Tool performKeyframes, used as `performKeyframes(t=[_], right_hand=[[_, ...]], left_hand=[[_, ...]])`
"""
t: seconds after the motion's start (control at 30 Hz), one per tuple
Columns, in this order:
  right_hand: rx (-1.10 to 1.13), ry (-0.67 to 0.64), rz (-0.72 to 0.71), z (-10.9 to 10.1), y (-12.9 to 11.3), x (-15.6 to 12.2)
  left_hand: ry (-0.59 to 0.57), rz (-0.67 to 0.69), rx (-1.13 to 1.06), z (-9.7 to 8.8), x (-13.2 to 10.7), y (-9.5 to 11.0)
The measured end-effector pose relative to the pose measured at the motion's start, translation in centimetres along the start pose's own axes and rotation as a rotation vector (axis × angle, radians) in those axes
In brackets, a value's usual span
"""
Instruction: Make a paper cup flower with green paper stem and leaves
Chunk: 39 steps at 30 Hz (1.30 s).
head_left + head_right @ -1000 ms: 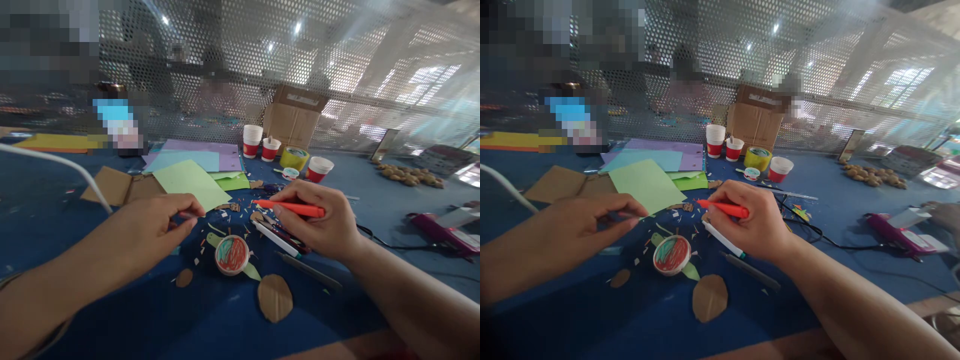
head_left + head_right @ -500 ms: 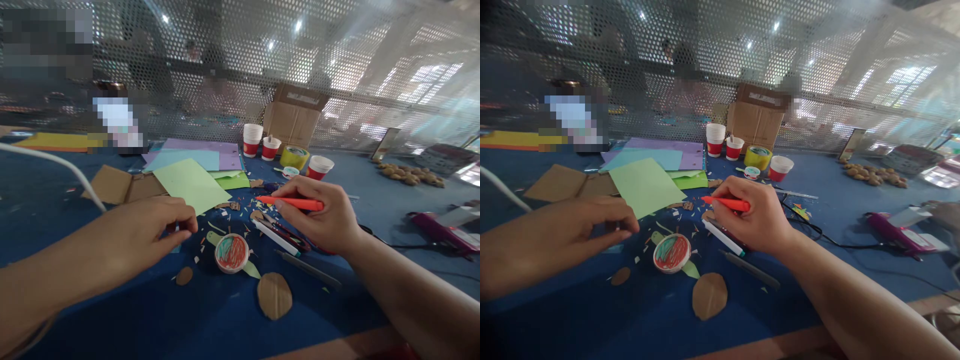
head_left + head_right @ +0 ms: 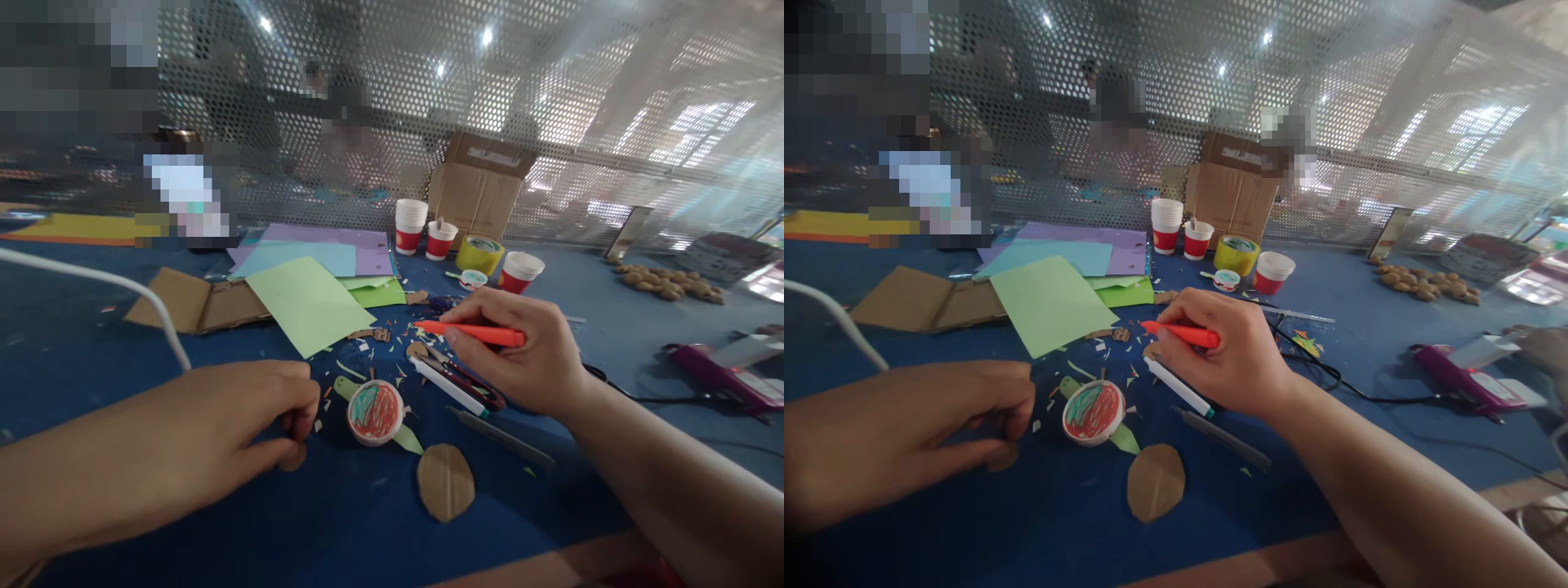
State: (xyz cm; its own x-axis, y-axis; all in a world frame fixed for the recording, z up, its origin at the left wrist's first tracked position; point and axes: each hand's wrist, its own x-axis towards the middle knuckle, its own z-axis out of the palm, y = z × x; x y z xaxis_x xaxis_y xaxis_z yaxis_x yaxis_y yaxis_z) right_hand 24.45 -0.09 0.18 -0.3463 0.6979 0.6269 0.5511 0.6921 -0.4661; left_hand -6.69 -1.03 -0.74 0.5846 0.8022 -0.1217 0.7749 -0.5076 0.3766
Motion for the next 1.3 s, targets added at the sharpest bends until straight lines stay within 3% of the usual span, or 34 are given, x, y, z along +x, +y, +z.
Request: performKeyframes(t=[0.17, 0.27, 0.4, 0.5, 0.7, 1.0, 1.3], right_hand=[[-0.018, 0.001, -0.014, 0.1, 0.1, 0.0], [-0.018, -0.006, -0.026, 0.1, 0.2, 0.0], [-0.029, -0.016, -0.024, 0.2, 0.1, 0.0], [-0.022, -0.021, -0.033, 0.2, -0.1, 0.1], [-0.028, -0.021, -0.037, 0.0, -0.1, 0.1], [-0.027, -0.025, -0.059, 0.1, 0.0, 0.0], [-0.01, -0.029, -0.08, 0.3, 0.0, 0.0]], left_hand=[[-0.055, -0.038, -0.085, -1.0, 0.5, 0.8], [-0.043, -0.123, -0.277, -1.4, 1.3, 2.1], [0.024, -0.132, -0.481, -0.7, 2.8, 3.2], [0.082, -0.13, -0.404, -0.2, 3.4, 3.3], [0.062, -0.11, -0.339, 0.1, 3.7, 3.8], [0.109, 0.033, -0.079, 1.0, 3.7, 3.7], [0.22, 0.051, -0.058, -0.2, 2.0, 3.4]])
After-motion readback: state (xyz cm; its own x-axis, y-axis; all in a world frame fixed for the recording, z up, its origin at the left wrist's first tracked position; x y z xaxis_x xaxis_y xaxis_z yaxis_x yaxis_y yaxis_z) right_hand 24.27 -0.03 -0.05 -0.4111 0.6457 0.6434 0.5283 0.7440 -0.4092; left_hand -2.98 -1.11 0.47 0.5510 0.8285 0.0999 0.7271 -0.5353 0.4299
